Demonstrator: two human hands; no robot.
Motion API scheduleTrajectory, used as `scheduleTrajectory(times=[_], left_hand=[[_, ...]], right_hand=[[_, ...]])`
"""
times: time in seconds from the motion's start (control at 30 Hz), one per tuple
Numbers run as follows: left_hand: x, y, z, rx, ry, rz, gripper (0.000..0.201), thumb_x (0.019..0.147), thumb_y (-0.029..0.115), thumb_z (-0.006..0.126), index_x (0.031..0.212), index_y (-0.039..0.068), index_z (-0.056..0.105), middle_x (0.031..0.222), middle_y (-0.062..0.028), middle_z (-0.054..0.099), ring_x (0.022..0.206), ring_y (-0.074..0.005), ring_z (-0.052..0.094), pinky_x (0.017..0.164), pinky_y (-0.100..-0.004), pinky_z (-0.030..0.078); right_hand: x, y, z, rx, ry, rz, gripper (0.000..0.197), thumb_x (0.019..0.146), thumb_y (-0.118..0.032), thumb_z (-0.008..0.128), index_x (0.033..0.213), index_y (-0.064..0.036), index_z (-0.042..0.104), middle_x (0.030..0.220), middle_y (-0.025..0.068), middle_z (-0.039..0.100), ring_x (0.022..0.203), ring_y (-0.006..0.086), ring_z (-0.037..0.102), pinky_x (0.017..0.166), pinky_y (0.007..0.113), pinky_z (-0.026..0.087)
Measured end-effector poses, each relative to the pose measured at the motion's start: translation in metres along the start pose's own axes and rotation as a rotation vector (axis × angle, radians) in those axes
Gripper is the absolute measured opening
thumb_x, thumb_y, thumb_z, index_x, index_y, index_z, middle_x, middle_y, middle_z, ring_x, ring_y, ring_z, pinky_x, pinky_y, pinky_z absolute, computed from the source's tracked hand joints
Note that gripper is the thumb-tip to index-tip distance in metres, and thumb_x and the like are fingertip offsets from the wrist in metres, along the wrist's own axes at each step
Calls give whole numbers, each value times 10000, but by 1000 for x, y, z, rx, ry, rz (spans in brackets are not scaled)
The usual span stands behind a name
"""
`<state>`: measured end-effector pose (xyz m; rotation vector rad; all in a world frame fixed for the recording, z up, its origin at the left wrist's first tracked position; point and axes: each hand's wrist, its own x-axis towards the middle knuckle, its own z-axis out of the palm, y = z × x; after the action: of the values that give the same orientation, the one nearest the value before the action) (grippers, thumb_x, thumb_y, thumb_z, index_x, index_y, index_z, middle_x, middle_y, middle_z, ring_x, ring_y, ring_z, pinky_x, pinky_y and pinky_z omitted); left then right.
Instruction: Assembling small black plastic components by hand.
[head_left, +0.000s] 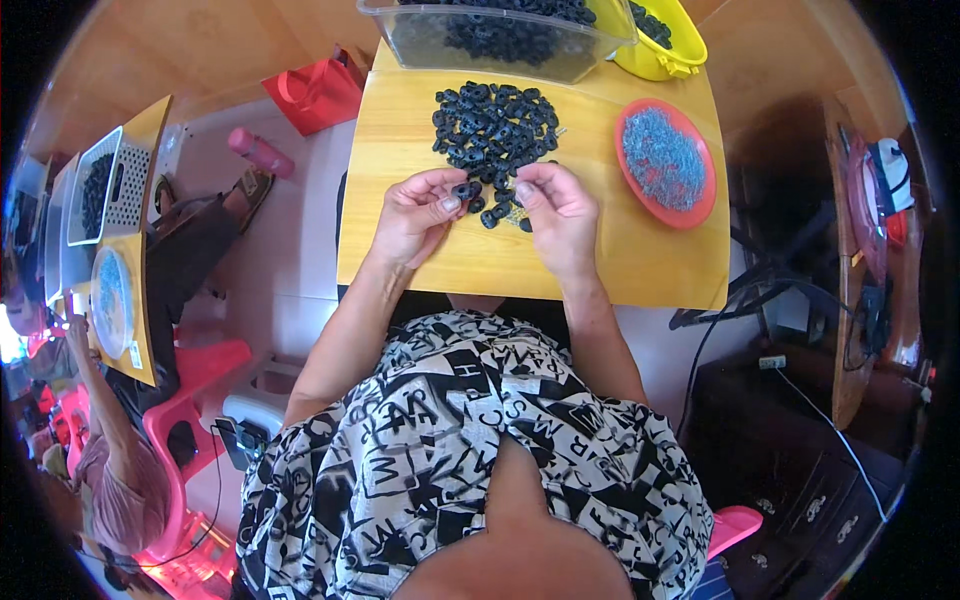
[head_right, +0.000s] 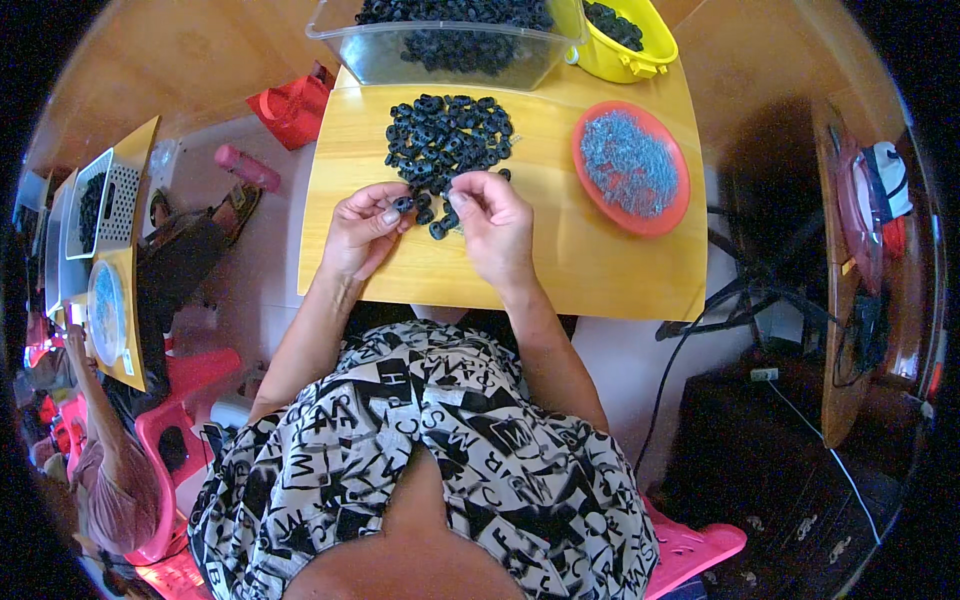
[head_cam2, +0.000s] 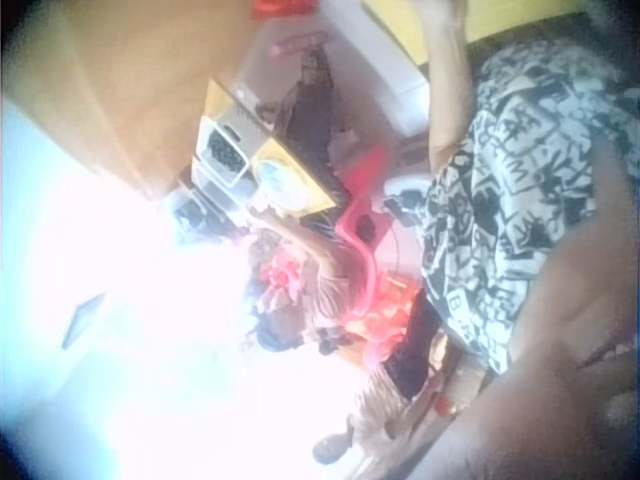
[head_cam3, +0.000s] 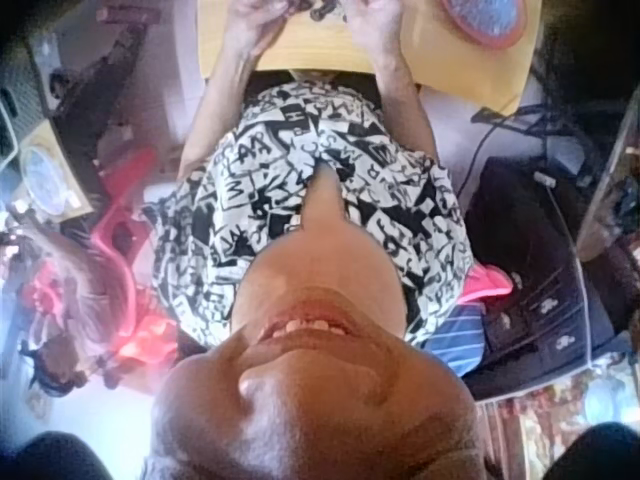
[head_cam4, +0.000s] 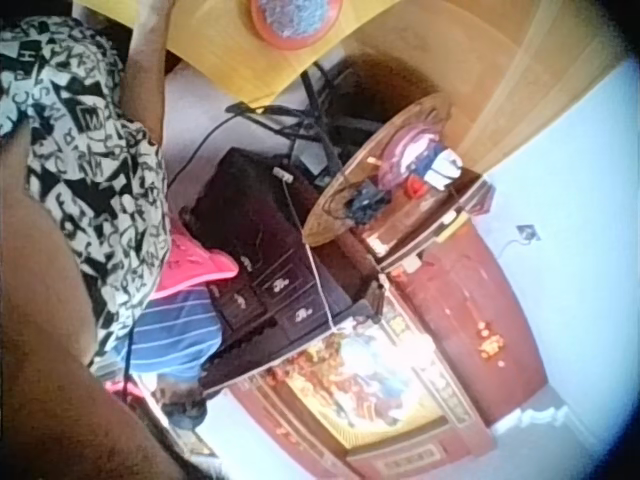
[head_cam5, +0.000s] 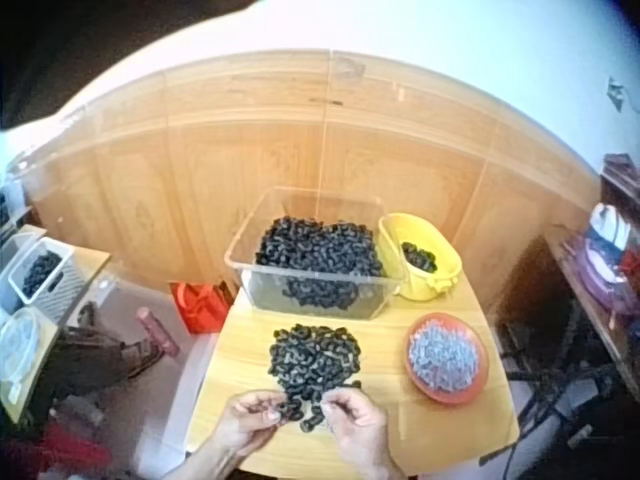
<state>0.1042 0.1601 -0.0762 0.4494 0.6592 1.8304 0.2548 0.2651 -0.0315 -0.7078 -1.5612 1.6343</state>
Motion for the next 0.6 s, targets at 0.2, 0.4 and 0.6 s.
scheduleTrajectory(times=[0.2, 0.4, 0.6], left_hand=[[-2, -1, 4, 4, 47, 40, 282, 739, -106, 639, 1012, -44, 610, 889, -109, 653, 801, -158, 620, 785, -287, 504], [4, -1, 0, -15, 60, 36, 264, 747, -105, 626, 1002, -43, 607, 840, -103, 645, 753, -156, 609, 756, -288, 499], [5, -4, 3, 1, 77, 69, 236, 767, -99, 598, 998, -47, 606, 813, -108, 635, 699, -173, 587, 704, -293, 477]], right_hand=[[10, 15, -31, -76, 153, 24, 115, 846, 29, 565, 957, 16, 591, 850, 19, 609, 757, 76, 557, 698, 209, 464], [14, 16, -56, -169, 259, 59, 137, 828, 36, 569, 962, 17, 587, 848, 31, 610, 743, 91, 561, 687, 215, 463], [13, 38, -65, -166, 261, 65, 155, 807, 63, 582, 957, 24, 582, 843, 46, 613, 764, 99, 575, 710, 219, 467]])
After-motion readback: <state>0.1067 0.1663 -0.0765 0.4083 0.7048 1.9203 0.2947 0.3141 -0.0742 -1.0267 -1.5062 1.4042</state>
